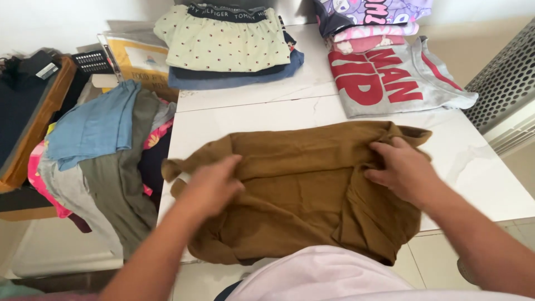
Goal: The person folds a pair of patterned underwear, a purple graphic t-shirt, and a brown t-shirt by hand on a white table.
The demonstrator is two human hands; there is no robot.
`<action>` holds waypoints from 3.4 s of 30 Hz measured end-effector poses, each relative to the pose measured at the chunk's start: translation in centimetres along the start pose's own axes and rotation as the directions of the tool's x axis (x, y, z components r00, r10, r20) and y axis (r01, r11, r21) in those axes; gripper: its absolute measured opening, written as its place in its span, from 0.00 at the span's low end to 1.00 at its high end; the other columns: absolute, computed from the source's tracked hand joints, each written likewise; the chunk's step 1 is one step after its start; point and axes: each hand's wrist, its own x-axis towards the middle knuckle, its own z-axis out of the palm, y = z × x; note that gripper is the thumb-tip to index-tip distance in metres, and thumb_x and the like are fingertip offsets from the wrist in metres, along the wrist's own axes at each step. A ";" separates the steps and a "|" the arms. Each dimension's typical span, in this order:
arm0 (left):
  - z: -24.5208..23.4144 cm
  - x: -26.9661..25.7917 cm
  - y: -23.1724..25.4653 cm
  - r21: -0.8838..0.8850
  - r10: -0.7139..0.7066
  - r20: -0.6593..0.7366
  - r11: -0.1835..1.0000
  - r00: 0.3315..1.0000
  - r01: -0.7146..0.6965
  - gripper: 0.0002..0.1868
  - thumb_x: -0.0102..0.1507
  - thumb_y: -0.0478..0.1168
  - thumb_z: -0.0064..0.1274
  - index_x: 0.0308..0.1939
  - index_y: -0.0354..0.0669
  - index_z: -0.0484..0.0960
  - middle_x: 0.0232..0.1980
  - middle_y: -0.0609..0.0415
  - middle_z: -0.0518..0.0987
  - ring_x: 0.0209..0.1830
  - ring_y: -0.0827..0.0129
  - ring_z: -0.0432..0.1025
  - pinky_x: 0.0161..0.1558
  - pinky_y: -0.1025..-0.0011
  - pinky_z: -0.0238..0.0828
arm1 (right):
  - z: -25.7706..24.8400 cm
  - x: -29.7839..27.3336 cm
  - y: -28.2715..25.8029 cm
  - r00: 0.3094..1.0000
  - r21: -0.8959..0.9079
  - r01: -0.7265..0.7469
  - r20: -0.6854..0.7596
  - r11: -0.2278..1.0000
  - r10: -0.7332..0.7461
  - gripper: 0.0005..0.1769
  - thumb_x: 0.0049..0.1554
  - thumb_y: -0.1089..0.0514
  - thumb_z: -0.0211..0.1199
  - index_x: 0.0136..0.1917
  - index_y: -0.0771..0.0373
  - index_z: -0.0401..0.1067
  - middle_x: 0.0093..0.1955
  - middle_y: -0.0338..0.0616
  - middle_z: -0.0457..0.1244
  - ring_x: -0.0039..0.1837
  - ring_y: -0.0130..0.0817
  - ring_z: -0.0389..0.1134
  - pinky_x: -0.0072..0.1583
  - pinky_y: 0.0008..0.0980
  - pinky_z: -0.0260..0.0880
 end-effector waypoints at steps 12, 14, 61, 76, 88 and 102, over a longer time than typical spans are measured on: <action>0.2 3.4 3.4 0.259 -0.130 0.367 0.965 0.921 0.033 0.16 0.55 0.40 0.59 0.45 0.40 0.85 0.50 0.42 0.83 0.53 0.49 0.76 0.55 0.56 0.73 | -0.9 2.4 -3.2 0.987 0.131 -0.095 0.141 0.987 0.077 0.25 0.48 0.55 0.70 0.60 0.56 0.74 0.48 0.52 0.71 0.56 0.50 0.71 0.56 0.45 0.71; -0.5 3.7 2.6 0.129 -0.143 0.294 0.986 0.945 0.109 0.17 0.51 0.41 0.62 0.43 0.43 0.86 0.48 0.43 0.84 0.51 0.50 0.77 0.54 0.58 0.73 | -1.3 2.9 -4.1 0.949 0.338 -0.296 0.208 0.893 0.236 0.20 0.50 0.57 0.65 0.58 0.58 0.75 0.43 0.55 0.72 0.48 0.49 0.74 0.52 0.45 0.76; -7.3 0.2 -7.4 -0.557 -0.675 -0.092 0.644 0.732 0.524 0.11 0.62 0.28 0.47 0.42 0.40 0.85 0.36 0.55 0.75 0.34 0.74 0.62 0.36 0.72 0.56 | 0.6 -0.3 17.9 0.883 0.796 -0.418 0.243 0.438 0.402 0.14 0.62 0.74 0.49 0.53 0.65 0.74 0.43 0.47 0.59 0.38 0.34 0.58 0.39 0.31 0.60; -4.3 -3.4 -8.4 -0.771 -0.762 -0.080 0.456 0.643 0.444 0.06 0.61 0.34 0.51 0.40 0.45 0.83 0.35 0.63 0.76 0.32 0.80 0.65 0.33 0.76 0.59 | 0.9 -1.6 16.4 0.945 0.876 -0.235 0.105 0.421 0.310 0.13 0.55 0.79 0.49 0.46 0.69 0.69 0.49 0.45 0.63 0.50 0.32 0.67 0.57 0.30 0.69; -3.9 -6.2 -10.8 -0.589 -0.772 -0.192 0.585 0.606 0.558 0.14 0.58 0.27 0.47 0.41 0.37 0.87 0.32 0.56 0.79 0.27 0.75 0.65 0.30 0.73 0.57 | 1.4 -2.7 15.7 0.943 0.794 -0.212 0.014 0.570 0.332 0.12 0.56 0.79 0.50 0.42 0.70 0.71 0.43 0.45 0.64 0.49 0.33 0.65 0.55 0.29 0.66; -5.4 -7.7 -13.2 0.421 -0.778 -0.276 0.430 0.565 0.799 0.19 0.56 0.43 0.53 0.46 0.45 0.93 0.53 0.37 0.85 0.58 0.42 0.75 0.68 0.41 0.53 | -0.6 -4.2 14.4 0.928 0.560 -0.346 0.087 0.753 0.362 0.11 0.55 0.76 0.52 0.40 0.63 0.70 0.37 0.41 0.63 0.42 0.32 0.59 0.48 0.27 0.60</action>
